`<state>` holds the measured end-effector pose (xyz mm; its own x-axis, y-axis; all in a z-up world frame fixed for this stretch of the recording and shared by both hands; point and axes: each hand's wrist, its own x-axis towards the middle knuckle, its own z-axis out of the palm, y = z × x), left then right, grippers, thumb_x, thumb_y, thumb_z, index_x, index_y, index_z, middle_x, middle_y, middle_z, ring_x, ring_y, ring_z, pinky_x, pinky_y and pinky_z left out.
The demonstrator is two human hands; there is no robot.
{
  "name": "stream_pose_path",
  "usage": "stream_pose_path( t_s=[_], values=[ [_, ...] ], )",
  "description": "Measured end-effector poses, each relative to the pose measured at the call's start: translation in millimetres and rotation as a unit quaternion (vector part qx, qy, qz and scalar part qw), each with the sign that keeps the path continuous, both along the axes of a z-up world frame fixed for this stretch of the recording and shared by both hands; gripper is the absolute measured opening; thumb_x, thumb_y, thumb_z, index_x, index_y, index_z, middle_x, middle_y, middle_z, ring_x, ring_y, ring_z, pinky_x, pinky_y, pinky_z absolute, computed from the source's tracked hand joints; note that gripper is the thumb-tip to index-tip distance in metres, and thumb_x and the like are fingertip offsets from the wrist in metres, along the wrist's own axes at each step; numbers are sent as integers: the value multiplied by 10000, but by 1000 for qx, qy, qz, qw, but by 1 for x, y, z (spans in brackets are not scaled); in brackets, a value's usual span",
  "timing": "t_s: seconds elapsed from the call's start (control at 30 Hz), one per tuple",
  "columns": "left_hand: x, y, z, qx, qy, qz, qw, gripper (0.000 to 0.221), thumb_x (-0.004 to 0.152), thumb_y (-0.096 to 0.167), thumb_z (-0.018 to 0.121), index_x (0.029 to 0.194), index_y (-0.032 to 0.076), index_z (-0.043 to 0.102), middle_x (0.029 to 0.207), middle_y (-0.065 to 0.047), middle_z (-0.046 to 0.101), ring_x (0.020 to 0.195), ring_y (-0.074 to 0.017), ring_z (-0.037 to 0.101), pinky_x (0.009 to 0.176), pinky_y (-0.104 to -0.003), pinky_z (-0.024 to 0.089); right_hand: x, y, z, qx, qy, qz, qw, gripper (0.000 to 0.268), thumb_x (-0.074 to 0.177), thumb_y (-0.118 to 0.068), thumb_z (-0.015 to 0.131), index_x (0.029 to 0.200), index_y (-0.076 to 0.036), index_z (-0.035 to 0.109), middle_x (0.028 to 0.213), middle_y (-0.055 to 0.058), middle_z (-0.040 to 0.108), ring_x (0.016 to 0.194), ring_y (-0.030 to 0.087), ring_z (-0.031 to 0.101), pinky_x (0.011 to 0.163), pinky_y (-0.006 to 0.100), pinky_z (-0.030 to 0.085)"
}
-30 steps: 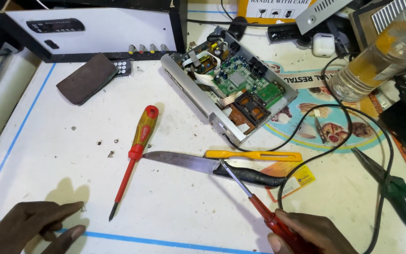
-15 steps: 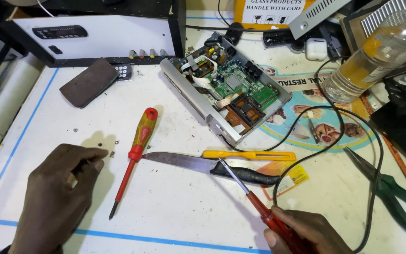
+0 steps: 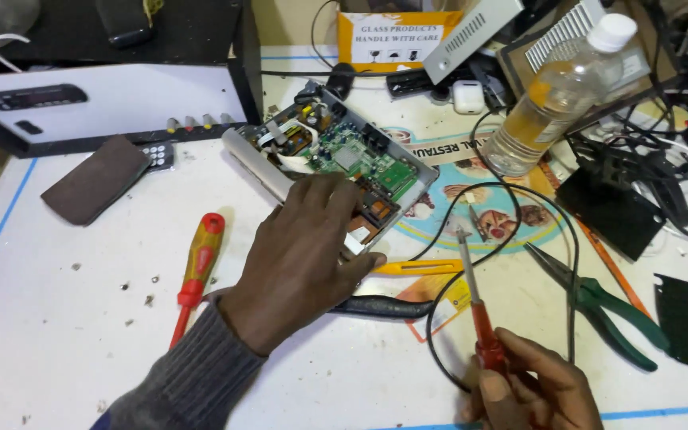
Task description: Reassembling an electronic device by connecting internal cables, seating the motherboard, and sliding on the metal outer casing.
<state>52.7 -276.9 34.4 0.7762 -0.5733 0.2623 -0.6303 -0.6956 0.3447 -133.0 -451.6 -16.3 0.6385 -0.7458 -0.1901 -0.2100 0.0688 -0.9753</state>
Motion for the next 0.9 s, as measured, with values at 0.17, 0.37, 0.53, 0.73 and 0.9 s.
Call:
stream_pose_path(
  t_s=[0.17, 0.37, 0.53, 0.73, 0.9],
  values=[
    [2, 9, -8, -77, 19, 38, 996, 332, 766, 299, 842, 864, 103, 592, 1415, -189, 592, 1319, -371, 530, 809, -534, 536, 0, -3, -11, -100, -34, 58, 993, 573, 746, -26, 785, 1312, -2, 701, 764, 153, 667, 529, 227, 565, 651, 258, 407],
    [5, 26, 14, -205, 1, 0, 979, 363, 745, 308, 804, 685, 150, 483, 1285, -160, 677, 1105, -279, 687, 692, -409, 549, 39, 0, 65, -130, 32, 26, 991, 188, 849, -132, 780, 960, -13, 875, 740, 56, 546, 456, 241, 403, 485, 279, 264],
    [18, 37, 17, -443, 79, 100, 888, 366, 811, 193, 765, 567, 186, 492, 1232, -82, 667, 1166, -204, 679, 975, -395, 554, 128, -52, 61, -65, -87, 297, 949, 299, 962, -109, 609, 1215, 26, 694, 901, 190, 751, 799, 269, 762, 720, 402, 669],
    [33, 39, 10, -606, 277, 164, 727, 380, 725, -30, 659, 474, 153, 440, 1210, -157, 803, 1019, -236, 762, 719, -285, 515, 154, -48, 46, 73, -109, 351, 927, 381, 910, -32, 607, 1274, 74, 642, 1084, 210, 706, 947, 325, 745, 923, 437, 645],
    [43, 45, 12, -695, 385, 193, 576, 77, 702, -25, 634, 651, 31, 629, 1181, -181, 791, 1042, -293, 764, 814, -403, 624, 138, -44, 63, 91, -210, 359, 905, 430, 869, -93, 618, 1262, 80, 619, 1236, 268, 667, 1134, 469, 763, 972, 540, 660]
  ],
)
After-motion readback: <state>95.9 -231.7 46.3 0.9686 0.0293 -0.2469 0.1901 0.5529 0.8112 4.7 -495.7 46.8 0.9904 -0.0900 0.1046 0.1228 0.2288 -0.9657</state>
